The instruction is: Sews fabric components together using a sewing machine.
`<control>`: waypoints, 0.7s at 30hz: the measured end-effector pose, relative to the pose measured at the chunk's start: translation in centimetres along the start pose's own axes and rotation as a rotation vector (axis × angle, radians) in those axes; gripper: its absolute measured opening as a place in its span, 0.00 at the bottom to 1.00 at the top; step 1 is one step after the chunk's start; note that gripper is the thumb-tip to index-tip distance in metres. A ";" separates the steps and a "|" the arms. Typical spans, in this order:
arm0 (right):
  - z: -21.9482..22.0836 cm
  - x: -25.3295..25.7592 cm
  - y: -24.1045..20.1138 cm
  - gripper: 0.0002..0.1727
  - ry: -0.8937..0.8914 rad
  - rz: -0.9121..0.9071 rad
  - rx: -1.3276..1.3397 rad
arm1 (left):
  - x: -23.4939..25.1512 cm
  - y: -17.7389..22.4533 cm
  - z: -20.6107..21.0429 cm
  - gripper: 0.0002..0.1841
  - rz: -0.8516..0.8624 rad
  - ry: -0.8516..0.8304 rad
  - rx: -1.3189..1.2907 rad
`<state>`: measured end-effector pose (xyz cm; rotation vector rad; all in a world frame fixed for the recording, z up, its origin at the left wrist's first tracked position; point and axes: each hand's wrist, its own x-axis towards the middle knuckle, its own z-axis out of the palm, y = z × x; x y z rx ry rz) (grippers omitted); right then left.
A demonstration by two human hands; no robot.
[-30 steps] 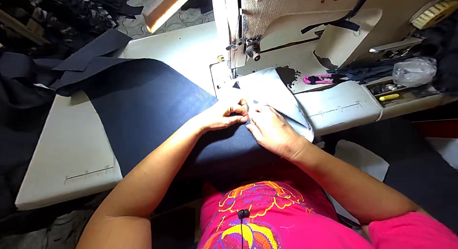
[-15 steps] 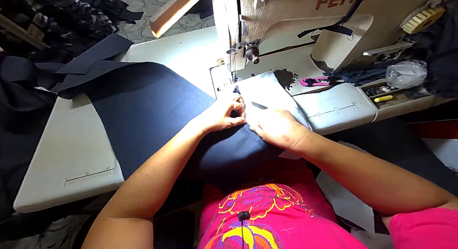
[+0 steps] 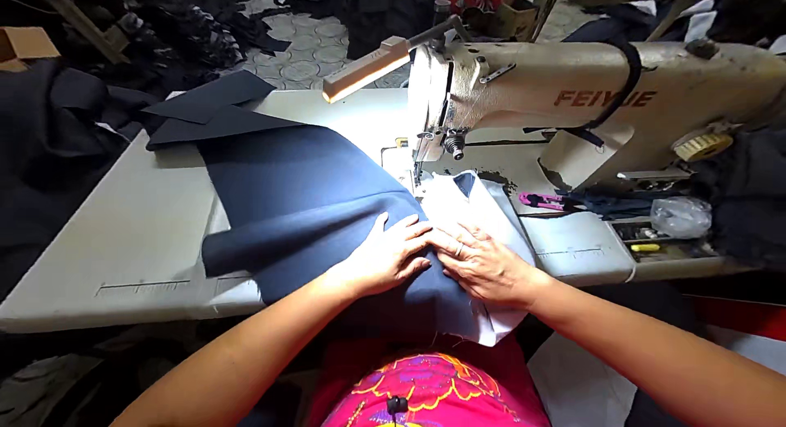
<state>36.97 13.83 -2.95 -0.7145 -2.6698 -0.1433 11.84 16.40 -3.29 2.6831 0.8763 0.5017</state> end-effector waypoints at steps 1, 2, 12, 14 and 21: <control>0.2 -0.1 0.2 0.22 -0.008 0.052 0.044 | 0.2 -0.6 -0.2 0.25 0.020 -0.018 -0.011; 0.4 -0.2 0.4 0.24 -0.027 0.121 0.096 | 0.4 -1.0 -0.4 0.26 0.027 -0.028 -0.011; -0.1 2.4 4.1 0.26 -0.111 0.013 0.151 | 1.2 -3.4 -1.1 0.27 0.036 -0.028 -0.001; -0.2 3.1 5.4 0.27 -0.183 0.001 0.201 | 1.3 -3.8 -1.3 0.27 0.025 -0.038 0.010; -0.1 4.2 6.8 0.31 -0.279 0.174 0.274 | 2.3 -5.9 -1.9 0.29 -0.007 -0.031 0.032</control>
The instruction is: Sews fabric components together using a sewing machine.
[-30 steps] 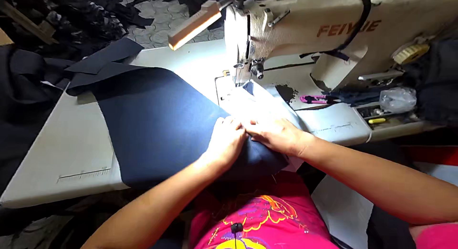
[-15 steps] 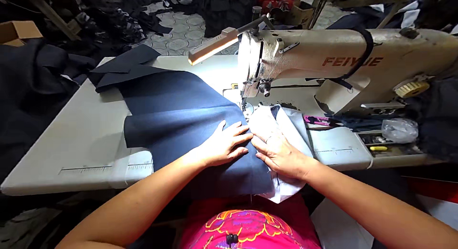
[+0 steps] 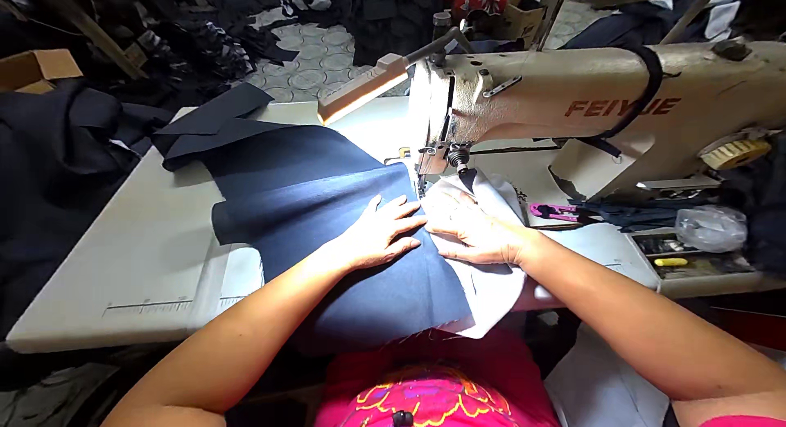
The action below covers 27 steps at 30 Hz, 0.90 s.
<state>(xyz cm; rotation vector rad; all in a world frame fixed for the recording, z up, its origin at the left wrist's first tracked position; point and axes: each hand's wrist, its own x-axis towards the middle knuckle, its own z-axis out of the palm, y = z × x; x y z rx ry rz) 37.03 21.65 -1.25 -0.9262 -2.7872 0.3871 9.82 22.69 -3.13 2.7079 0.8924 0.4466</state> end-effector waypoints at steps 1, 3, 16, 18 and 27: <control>-0.1 0.1 0.0 0.31 0.005 0.013 0.017 | 0.2 -0.3 0.0 0.29 0.000 0.000 0.003; -0.2 0.5 0.4 0.30 0.006 0.034 0.034 | 0.6 -0.7 -0.2 0.29 -0.011 -0.009 0.006; -0.4 1.9 2.8 0.30 0.018 0.046 0.005 | 2.4 -2.9 -0.8 0.31 -0.016 -0.044 -0.013; -0.2 1.8 2.9 0.29 0.081 0.002 -0.028 | 2.7 -3.2 -1.1 0.34 -0.017 -0.058 -0.027; 0.0 1.4 1.5 0.20 0.197 -0.253 -0.134 | 1.6 2.8 -0.3 0.25 -0.285 -0.081 0.119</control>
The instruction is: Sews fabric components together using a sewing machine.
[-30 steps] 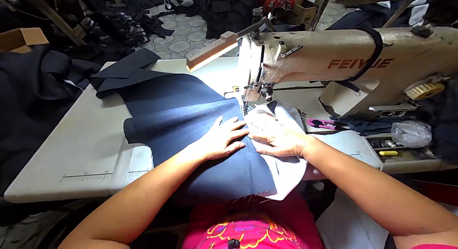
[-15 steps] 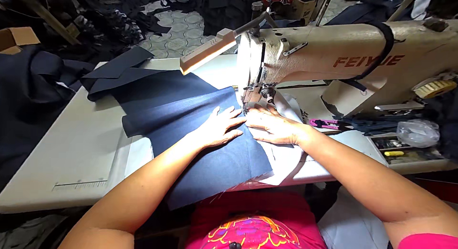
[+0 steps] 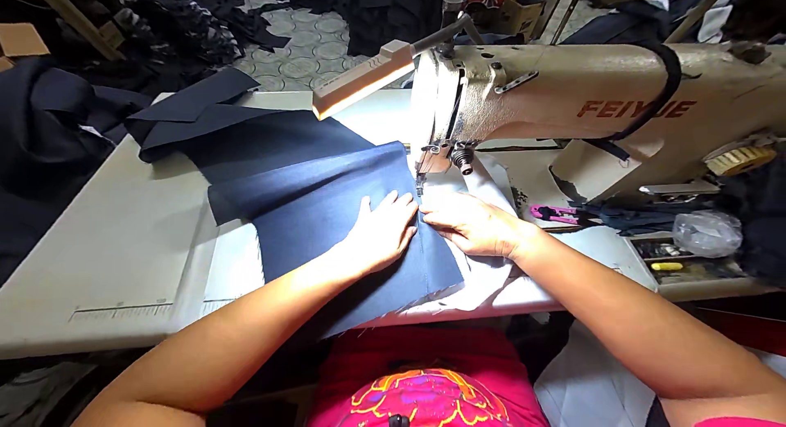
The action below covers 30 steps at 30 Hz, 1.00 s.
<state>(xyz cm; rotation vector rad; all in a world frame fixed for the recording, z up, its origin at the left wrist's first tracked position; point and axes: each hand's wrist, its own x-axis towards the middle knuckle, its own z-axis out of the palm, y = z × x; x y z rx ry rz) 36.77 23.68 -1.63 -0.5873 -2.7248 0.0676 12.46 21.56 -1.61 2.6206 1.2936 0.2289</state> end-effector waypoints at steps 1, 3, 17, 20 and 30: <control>-0.1 0.1 0.1 0.20 0.001 0.008 0.015 | -0.1 -0.5 0.6 0.26 0.020 0.038 -0.029; -0.5 0.6 0.3 0.19 -0.014 0.033 0.046 | 0.2 -1.5 0.8 0.27 0.062 0.070 -0.057; -0.2 2.9 0.3 0.12 0.029 -0.037 -0.094 | -6.2 7.9 2.1 0.29 0.057 0.385 -0.136; -0.1 2.9 0.3 0.13 0.044 -0.046 -0.098 | -5.9 8.6 2.9 0.31 0.004 0.412 -0.092; 1.2 2.8 -0.1 0.09 0.165 -0.078 -0.239 | -4.7 8.3 3.8 0.23 -0.023 0.582 -0.033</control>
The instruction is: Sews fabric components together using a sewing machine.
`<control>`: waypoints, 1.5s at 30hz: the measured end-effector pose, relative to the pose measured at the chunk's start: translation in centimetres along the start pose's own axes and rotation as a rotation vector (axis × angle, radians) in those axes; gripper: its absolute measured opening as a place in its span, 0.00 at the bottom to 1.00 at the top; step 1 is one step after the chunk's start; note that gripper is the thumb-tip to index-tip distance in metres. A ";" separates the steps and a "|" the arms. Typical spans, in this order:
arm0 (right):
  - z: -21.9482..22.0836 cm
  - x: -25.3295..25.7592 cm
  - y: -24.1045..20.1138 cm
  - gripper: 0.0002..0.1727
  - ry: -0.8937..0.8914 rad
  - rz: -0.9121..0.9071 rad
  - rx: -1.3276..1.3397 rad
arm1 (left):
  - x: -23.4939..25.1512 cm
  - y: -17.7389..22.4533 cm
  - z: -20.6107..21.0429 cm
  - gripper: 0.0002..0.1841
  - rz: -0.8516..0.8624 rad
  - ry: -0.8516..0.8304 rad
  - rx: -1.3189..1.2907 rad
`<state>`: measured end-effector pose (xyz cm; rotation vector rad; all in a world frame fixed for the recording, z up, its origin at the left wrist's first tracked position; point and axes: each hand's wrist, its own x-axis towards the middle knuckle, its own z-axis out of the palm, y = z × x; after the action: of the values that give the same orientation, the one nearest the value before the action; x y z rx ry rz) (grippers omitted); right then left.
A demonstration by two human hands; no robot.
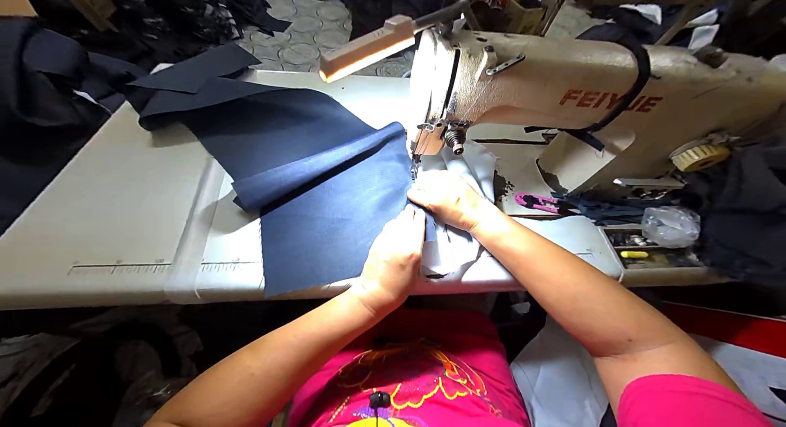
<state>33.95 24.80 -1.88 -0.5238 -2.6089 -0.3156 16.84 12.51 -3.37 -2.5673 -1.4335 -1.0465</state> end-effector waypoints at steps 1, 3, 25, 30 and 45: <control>0.2 0.0 0.0 0.09 0.030 -0.009 -0.013 | 0.1 -0.1 -0.1 0.23 0.009 0.012 -0.003; 0.6 0.0 0.1 0.09 0.099 -0.023 -0.025 | 0.2 -0.2 -0.3 0.22 0.021 0.018 -0.016; -1.8 -3.9 -2.0 0.21 -0.136 0.219 0.289 | 4.0 -7.8 -1.0 0.30 -0.014 -0.549 -0.026; -2.8 -0.6 -1.9 0.18 -0.329 0.356 0.203 | 6.2 -7.7 -1.4 0.28 -0.073 -0.600 -0.017; -0.6 -2.5 -3.7 0.17 0.027 0.276 0.215 | 4.2 -11.1 -2.3 0.27 0.289 -0.580 -0.263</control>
<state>34.72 20.55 -3.06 -0.7843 -2.4634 0.0462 8.66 21.31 -2.48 -3.3258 -0.9790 -0.4949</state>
